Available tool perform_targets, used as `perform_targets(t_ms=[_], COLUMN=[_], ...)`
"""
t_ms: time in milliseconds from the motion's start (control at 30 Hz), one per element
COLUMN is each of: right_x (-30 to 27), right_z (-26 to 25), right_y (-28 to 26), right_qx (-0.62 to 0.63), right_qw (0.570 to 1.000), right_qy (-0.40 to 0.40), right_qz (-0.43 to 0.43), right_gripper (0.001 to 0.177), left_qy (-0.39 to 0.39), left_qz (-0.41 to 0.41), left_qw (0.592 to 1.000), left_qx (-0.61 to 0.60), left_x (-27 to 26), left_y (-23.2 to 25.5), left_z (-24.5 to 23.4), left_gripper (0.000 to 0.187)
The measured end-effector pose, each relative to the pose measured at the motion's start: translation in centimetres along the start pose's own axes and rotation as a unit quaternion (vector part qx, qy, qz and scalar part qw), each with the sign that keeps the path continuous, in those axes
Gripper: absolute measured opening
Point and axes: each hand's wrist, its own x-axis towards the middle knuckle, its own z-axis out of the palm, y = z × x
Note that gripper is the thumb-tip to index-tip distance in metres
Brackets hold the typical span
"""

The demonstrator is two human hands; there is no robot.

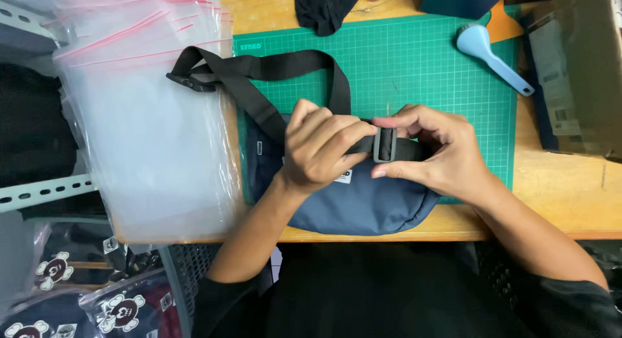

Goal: The person adjusts the strap buckle on a gray sling bag, attaches a bear-shaped keychain to the zipper pull, and places the bag into a clear plastic bag. They then add a small card into the bag before sealing it.

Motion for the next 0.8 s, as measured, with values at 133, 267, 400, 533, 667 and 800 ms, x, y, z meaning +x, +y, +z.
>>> perform_targets(t_ms=[133, 267, 400, 533, 667, 800], right_x=[0.5, 0.7, 0.9, 0.9, 1.0, 1.2], right_z=[0.0, -0.3, -0.6, -1.8, -2.7, -2.7], right_y=[-0.7, -1.1, -0.9, -1.7, -1.8, -0.7], right_qx=[-0.047, -0.095, -0.104, -0.061, 0.119, 0.212], right_qw=[0.998, 0.991, 0.990, 0.995, 0.982, 0.945], right_qy=[0.000, 0.017, 0.013, -0.038, -0.066, -0.011], right_qz=[-0.049, -0.094, -0.098, -0.065, 0.133, 0.250], right_gripper=[0.072, 0.069, 0.068, 0.079, 0.048, 0.032], left_qy=[0.011, -0.022, -0.158, -0.148, -0.136, -0.138], left_qz=[-0.071, -0.132, -0.130, -0.122, -0.108, -0.051], left_qw=[0.997, 0.990, 0.969, 0.973, 0.974, 0.980], left_qx=[-0.003, -0.044, -0.139, -0.127, -0.148, -0.131], left_x=[0.4, 1.1, 1.7, 1.2, 1.4, 1.3], left_y=[0.9, 0.4, 0.1, -0.6, -0.6, -0.6], left_z=[0.5, -0.7, -2.7, -2.4, -2.8, -2.5], left_gripper=[0.009, 0.025, 0.046, 0.050, 0.044, 0.032])
